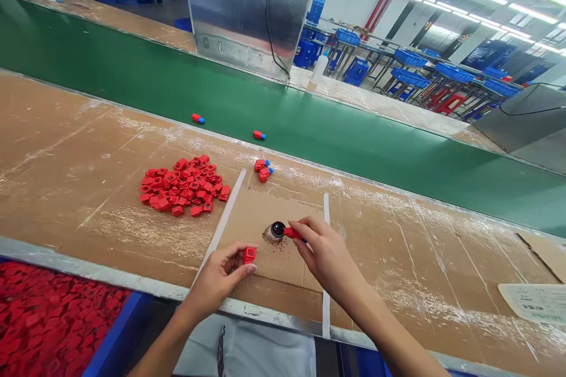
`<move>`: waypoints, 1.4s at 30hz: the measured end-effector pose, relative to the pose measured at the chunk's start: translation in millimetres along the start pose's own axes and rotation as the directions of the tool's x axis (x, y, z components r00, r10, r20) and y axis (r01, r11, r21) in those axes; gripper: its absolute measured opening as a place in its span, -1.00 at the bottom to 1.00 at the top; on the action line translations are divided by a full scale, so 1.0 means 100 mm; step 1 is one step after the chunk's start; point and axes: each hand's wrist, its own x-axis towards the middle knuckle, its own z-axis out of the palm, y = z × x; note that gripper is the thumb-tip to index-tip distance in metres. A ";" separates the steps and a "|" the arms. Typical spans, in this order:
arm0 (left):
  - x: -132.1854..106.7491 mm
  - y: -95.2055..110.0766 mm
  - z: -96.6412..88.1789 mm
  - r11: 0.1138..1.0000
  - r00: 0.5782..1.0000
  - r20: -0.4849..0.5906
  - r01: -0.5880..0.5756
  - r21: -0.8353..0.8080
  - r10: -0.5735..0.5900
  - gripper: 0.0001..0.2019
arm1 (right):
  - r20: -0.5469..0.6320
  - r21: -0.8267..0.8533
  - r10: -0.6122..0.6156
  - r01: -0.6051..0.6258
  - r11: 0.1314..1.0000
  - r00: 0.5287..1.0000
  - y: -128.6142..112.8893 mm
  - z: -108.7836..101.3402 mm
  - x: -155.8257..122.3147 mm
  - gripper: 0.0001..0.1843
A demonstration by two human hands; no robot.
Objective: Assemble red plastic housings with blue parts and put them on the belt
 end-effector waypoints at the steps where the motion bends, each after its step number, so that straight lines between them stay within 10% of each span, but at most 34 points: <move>1: 0.00 0.00 0.00 1.000 1.000 0.002 0.003 0.002 -0.003 -0.70 | 0.010 -0.014 0.004 -0.004 1.000 1.000 0.00 0.02 0.00 -0.76; 42: -0.03 0.11 0.01 0.999 1.000 0.018 -0.015 0.043 0.014 -0.77 | 0.112 -0.005 0.033 -0.032 0.999 0.993 -0.06 0.10 0.09 -0.87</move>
